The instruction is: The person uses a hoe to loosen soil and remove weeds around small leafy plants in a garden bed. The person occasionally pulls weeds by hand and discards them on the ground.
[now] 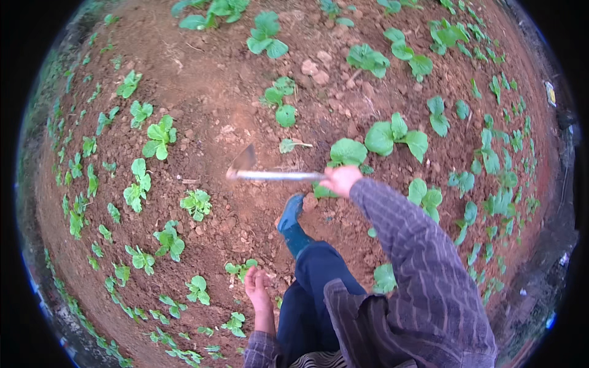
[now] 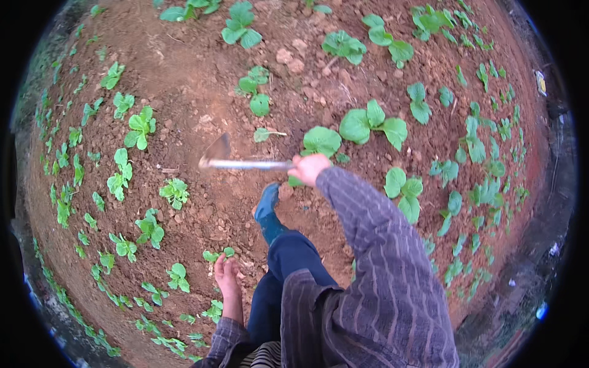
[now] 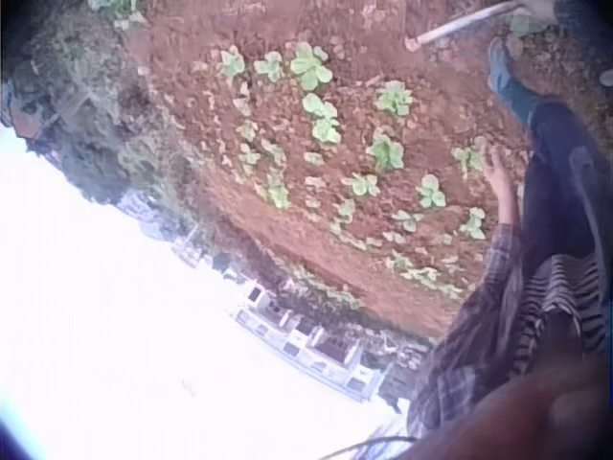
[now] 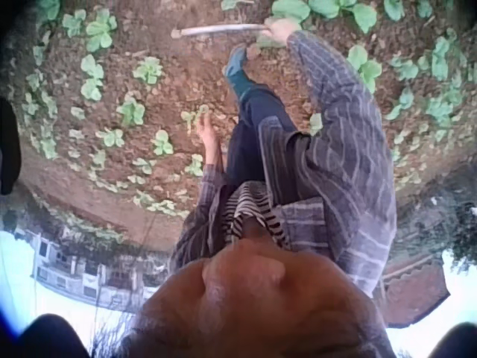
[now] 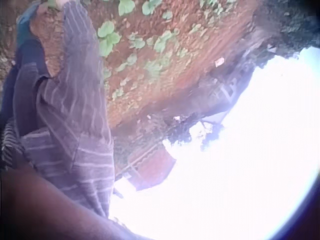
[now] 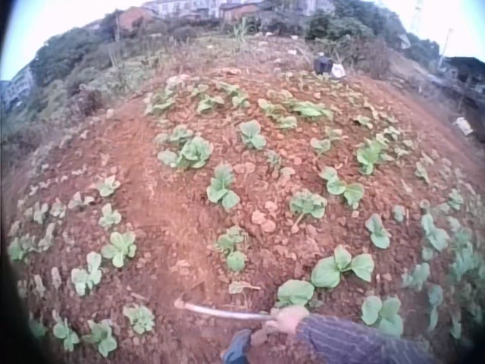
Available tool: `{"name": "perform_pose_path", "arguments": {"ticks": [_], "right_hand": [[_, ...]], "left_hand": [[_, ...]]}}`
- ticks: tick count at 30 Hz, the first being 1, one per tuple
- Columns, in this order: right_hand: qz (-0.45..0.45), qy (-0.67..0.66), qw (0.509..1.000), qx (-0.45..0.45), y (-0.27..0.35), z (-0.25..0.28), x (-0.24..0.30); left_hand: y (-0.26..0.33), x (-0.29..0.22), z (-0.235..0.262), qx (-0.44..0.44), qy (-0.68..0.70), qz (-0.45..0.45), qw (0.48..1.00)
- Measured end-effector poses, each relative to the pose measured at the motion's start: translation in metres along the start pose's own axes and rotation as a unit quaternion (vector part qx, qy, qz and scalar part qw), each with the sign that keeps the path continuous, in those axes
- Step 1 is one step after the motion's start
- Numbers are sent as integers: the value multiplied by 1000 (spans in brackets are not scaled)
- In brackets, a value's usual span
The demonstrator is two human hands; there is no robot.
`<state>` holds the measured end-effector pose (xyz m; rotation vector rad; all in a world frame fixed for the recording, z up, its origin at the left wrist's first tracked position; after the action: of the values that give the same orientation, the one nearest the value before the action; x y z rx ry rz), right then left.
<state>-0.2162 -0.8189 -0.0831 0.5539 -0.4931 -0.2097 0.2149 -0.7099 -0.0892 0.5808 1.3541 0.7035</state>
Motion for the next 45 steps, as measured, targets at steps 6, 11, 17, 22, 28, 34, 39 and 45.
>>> {"name": "perform_pose_path", "arguments": {"ticks": [6, 11, 17, 22, 28, 34, 39, 45], "right_hand": [[-169, -28, 984, -47, 2, 39, -68], [-112, -149, 982, -29, -11, 43, 12], [89, -188, 976, -69, -17, 42, 95], [-45, -88, 995, 26, 33, 17, -18], [-294, -254, 921, -23, 94, -5, -125], [-265, -605, 708, -250, 60, 42, -82], [-309, -547, 684, -369, 36, 30, -98], [-454, -732, 386, -329, 38, -101, -68]], "left_hand": [[-23, -27, -24, 22, -15, 57, 998], [-14, -60, -70, 90, -68, 72, 991], [-27, -131, -124, 149, -114, 56, 981], [-55, -163, -150, 174, -100, 18, 980], [-56, -209, -230, 260, -136, 61, 954], [-111, -223, -249, 250, -190, 22, 949], [-151, -175, -227, 305, -240, 60, 920], [-222, -205, -205, 345, -347, 75, 869]]}}
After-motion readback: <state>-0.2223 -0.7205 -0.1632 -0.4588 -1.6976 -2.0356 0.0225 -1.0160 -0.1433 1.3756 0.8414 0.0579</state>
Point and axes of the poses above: each hand's wrist, its own y-axis away from the middle knuckle, its own z-axis out of the back of the hand, x = y × z, the point moved 10 cm from there along -y, towards the middle knuckle, and after that the axes turned 9 degrees about -y, right-handed, at the moved point
